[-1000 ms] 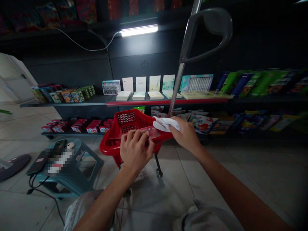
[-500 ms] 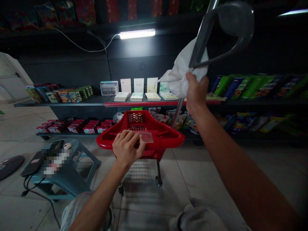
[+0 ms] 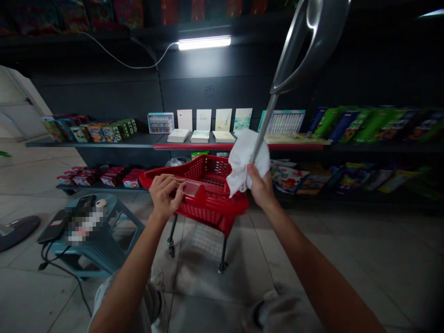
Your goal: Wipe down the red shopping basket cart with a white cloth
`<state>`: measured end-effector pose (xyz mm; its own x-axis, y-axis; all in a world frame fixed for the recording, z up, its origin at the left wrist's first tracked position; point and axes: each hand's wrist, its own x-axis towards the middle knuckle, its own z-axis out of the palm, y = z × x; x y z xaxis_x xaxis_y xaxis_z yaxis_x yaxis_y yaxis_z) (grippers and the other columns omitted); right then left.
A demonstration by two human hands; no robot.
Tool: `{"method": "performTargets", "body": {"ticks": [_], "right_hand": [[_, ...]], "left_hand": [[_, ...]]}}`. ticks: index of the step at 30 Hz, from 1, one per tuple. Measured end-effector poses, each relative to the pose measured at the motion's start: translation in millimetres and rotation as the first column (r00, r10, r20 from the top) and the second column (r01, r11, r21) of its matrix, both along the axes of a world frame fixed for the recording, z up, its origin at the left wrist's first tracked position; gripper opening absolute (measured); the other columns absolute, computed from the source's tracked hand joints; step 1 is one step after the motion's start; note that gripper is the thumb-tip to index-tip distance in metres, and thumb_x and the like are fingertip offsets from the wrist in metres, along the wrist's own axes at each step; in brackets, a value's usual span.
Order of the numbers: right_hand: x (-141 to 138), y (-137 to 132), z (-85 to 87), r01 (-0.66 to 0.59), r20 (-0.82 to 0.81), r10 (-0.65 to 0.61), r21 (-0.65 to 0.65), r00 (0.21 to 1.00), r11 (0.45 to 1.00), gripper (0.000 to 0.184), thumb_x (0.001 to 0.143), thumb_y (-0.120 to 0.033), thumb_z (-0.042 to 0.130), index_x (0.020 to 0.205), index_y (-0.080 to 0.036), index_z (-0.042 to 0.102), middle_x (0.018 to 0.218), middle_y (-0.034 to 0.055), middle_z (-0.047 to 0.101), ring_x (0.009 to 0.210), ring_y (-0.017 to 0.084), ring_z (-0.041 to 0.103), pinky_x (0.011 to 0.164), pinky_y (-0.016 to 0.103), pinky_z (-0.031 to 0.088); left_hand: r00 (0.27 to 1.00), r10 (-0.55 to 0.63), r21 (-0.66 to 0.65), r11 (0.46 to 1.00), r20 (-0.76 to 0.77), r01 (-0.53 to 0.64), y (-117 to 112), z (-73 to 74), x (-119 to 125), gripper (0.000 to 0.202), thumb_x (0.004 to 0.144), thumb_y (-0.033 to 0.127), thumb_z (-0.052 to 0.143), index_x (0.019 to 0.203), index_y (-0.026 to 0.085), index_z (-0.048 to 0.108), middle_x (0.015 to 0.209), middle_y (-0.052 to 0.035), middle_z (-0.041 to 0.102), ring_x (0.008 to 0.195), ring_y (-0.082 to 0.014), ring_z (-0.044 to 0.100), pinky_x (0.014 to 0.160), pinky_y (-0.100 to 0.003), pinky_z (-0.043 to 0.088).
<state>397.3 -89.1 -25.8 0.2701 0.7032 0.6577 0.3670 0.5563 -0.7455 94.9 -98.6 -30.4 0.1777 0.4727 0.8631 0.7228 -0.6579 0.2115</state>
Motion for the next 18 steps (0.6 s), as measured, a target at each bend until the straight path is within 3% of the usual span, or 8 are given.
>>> {"method": "performTargets", "body": {"ticks": [4, 12, 15, 18], "right_hand": [[-21.1, -17.3, -13.2, -0.078, -0.069, 0.072, -0.087, 0.995, 0.993, 0.058, 0.086, -0.068, 0.059, 0.113, -0.017, 0.069, 0.110, 0.0122, 0.075, 0.113, 0.029, 0.069, 0.096, 0.038, 0.057], [-57.7, -39.0, -5.7, -0.206, -0.086, 0.195, -0.149, 0.977, 0.967, 0.051, 0.086, -0.066, 0.059, 0.102, -0.019, 0.072, 0.100, 0.0098, 0.077, 0.098, 0.029, 0.073, 0.089, 0.039, 0.060], [-72.6, -45.9, -4.4, -0.184, -0.063, 0.176, -0.146, 0.982, 0.972, 0.048, 0.086, -0.065, 0.059, 0.097, -0.020, 0.072, 0.094, 0.0094, 0.077, 0.095, 0.028, 0.074, 0.086, 0.037, 0.060], [-86.3, -49.5, -5.5, -0.189, -0.030, 0.187, -0.154, 0.982, 0.970, 0.047, 0.088, -0.065, 0.058, 0.094, -0.020, 0.071, 0.090, 0.0095, 0.077, 0.091, 0.028, 0.074, 0.081, 0.035, 0.060]], "left_hand": [[0.996, 0.052, -0.032, 0.998, 0.078, -0.049, 6.4, -6.2, -13.0, 0.030, 0.094, 0.035, 0.046, 0.078, 0.024, 0.068, 0.090, -0.0063, 0.077, 0.099, -0.0225, 0.066, 0.096, -0.043, 0.046], [0.975, 0.091, -0.128, 0.990, 0.203, -0.066, 13.1, -5.7, -33.4, 0.031, 0.096, 0.031, 0.041, 0.089, 0.022, 0.071, 0.104, -0.0073, 0.077, 0.110, -0.0211, 0.066, 0.104, -0.043, 0.046], [0.970, 0.096, -0.155, 0.986, 0.222, -0.062, 8.0, 0.9, -39.7, 0.028, 0.093, 0.027, 0.044, 0.089, 0.021, 0.071, 0.104, -0.0068, 0.077, 0.109, -0.0214, 0.068, 0.106, -0.043, 0.045], [0.967, 0.066, -0.111, 0.993, 0.245, -0.040, -12.1, 19.4, -37.4, 0.029, 0.093, 0.028, 0.043, 0.086, 0.021, 0.070, 0.100, -0.0073, 0.077, 0.104, -0.0215, 0.069, 0.100, -0.039, 0.049]]}}
